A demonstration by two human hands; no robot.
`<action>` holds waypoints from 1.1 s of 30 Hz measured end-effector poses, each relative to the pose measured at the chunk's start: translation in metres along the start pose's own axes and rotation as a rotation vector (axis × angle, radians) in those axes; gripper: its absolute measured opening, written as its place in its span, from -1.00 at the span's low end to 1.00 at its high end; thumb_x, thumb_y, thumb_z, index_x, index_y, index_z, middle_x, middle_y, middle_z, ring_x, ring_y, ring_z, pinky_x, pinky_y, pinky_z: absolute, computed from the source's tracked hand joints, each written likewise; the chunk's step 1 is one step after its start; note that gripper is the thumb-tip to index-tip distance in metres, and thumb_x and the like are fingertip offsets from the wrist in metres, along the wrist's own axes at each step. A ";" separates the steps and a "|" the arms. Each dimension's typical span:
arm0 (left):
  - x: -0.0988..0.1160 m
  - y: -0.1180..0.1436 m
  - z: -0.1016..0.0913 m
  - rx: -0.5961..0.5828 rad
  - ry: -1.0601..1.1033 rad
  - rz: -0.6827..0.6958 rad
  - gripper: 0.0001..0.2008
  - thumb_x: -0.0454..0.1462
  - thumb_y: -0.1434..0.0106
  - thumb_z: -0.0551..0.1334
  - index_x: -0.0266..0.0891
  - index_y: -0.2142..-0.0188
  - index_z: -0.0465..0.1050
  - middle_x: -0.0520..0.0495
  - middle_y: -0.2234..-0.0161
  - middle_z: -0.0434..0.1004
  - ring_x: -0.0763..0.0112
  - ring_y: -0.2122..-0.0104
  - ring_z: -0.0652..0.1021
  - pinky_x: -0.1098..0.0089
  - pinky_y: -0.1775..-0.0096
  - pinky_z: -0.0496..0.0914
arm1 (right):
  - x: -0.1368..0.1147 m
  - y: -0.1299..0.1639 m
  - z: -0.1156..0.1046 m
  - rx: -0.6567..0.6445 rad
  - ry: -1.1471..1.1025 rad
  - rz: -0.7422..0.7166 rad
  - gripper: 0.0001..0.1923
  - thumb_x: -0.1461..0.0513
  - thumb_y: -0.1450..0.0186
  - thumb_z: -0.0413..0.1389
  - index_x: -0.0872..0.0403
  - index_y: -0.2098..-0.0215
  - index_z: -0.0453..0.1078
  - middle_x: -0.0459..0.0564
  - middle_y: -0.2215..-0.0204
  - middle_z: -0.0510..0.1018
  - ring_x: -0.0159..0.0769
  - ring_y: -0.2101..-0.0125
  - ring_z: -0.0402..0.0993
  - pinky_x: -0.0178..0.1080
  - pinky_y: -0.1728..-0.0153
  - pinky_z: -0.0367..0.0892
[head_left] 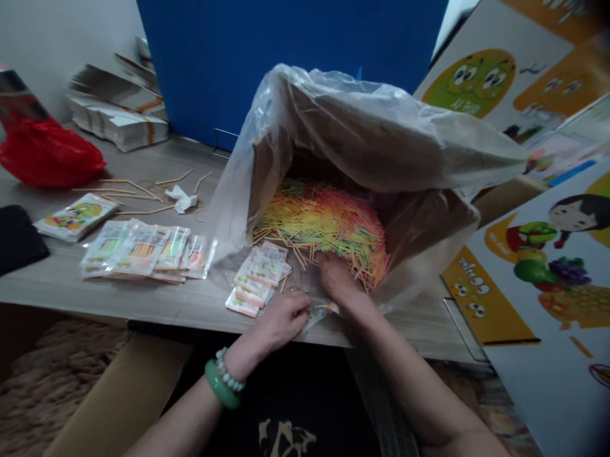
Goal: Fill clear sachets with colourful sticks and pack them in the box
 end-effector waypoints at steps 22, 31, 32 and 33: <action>-0.008 0.000 0.006 0.009 0.030 0.012 -0.79 -0.51 -0.04 0.09 -0.21 0.58 0.15 0.04 0.52 0.29 0.41 0.42 0.34 0.40 0.34 0.16 | -0.042 -0.027 0.011 0.059 -0.002 0.262 -0.61 0.38 -0.39 -0.20 0.22 -0.04 0.37 0.31 0.07 0.54 -0.02 0.03 0.49 -0.13 0.08 0.31; -0.006 0.001 0.003 0.005 0.031 -0.009 -0.79 -0.49 -0.06 0.08 -0.21 0.59 0.13 0.04 0.53 0.26 0.42 0.44 0.34 0.40 0.34 0.17 | -0.007 -0.028 0.015 0.162 -0.523 0.258 -0.74 0.32 -0.33 -0.12 0.15 0.12 0.35 0.19 0.17 0.56 -0.16 0.15 0.50 -0.20 0.10 0.32; -0.006 0.001 0.003 0.005 0.031 -0.004 -0.78 -0.48 -0.07 0.08 -0.21 0.60 0.11 0.05 0.54 0.24 0.41 0.44 0.34 0.40 0.33 0.17 | 0.006 -0.027 0.012 0.194 -0.676 0.242 -0.77 0.28 -0.33 -0.13 0.12 0.15 0.33 0.14 0.23 0.56 -0.19 0.20 0.50 -0.21 0.14 0.34; -0.006 0.001 0.003 0.005 0.031 0.000 -0.77 -0.48 -0.07 0.08 -0.21 0.60 0.09 0.05 0.54 0.23 0.41 0.44 0.34 0.40 0.33 0.17 | 0.018 -0.026 0.009 0.225 -0.819 0.216 -0.80 0.24 -0.33 -0.13 0.09 0.19 0.30 0.09 0.28 0.56 -0.22 0.27 0.50 -0.22 0.18 0.35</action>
Point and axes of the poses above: each hand's wrist, its own y-axis away from the middle knuckle, its own z-axis out of the palm, x = y × z, the point moved 2 cm from there along -y, towards the middle knuckle
